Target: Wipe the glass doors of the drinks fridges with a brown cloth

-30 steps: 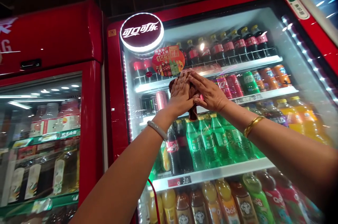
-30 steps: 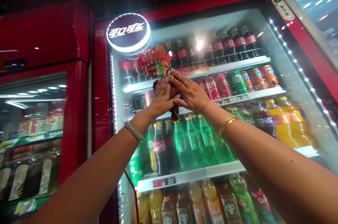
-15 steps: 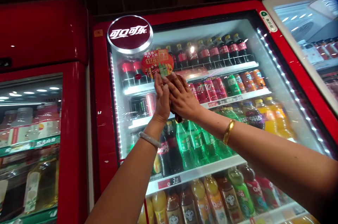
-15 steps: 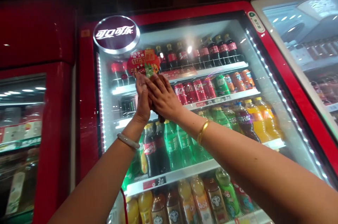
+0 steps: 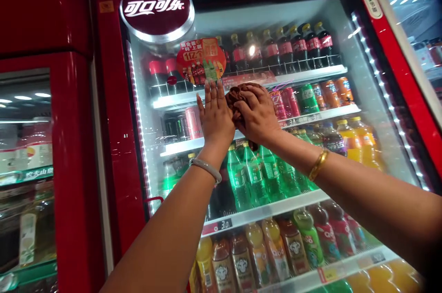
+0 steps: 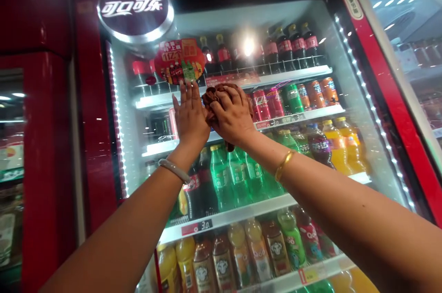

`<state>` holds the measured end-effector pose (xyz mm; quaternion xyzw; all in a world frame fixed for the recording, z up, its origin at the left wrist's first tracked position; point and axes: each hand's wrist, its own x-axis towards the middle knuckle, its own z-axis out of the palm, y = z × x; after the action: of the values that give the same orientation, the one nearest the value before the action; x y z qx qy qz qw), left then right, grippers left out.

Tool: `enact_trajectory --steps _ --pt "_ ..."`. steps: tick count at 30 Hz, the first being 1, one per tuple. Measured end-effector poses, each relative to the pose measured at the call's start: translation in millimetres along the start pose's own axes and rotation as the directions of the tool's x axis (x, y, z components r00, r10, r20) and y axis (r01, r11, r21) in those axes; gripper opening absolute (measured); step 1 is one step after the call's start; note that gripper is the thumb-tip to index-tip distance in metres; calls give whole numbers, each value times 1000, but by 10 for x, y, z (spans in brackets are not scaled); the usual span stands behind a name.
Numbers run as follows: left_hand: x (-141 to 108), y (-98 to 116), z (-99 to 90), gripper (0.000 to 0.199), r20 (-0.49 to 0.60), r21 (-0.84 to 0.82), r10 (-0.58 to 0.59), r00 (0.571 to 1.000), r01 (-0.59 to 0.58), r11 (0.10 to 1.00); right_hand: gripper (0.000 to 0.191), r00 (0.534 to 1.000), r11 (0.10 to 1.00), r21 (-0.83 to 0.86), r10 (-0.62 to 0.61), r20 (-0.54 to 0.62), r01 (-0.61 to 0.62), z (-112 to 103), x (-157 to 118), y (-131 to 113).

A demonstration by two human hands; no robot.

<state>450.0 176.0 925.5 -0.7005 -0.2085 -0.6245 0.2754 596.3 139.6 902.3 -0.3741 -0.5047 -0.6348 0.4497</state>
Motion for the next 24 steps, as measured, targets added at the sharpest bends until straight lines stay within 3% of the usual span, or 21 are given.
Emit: enact_trajectory --steps 3,5,8,10,14,16,18,21,24 --pt "-4 28 34 64 27 65 16 1000 -18 998 35 997 998 -16 -61 52 62 17 191 169" --pt "-11 44 58 62 57 110 30 998 -36 993 35 998 999 -43 -8 63 11 -11 264 384" --pt "-26 68 86 61 79 143 32 996 -43 989 34 993 989 -92 114 17 -112 -96 112 604" --pt "-38 83 94 61 68 151 33 997 -43 988 33 992 986 -108 126 -17 -127 -155 -103 578" --pt "-48 117 93 60 66 198 30 997 -43 979 29 998 997 -54 -56 13 56 -171 -274 295" --pt "-42 133 92 59 73 221 20 997 -36 975 31 981 984 -8 -176 83 177 -127 -121 248" --pt "-36 149 92 59 74 241 8 997 -26 970 35 969 978 18 -209 134 208 -80 91 333" --pt "-35 176 93 59 76 272 0 997 -21 962 36 991 997 13 -73 109 72 -57 219 572" --pt "-43 205 94 59 79 294 -4 997 -19 956 35 996 997 4 80 38 -80 -105 -36 659"
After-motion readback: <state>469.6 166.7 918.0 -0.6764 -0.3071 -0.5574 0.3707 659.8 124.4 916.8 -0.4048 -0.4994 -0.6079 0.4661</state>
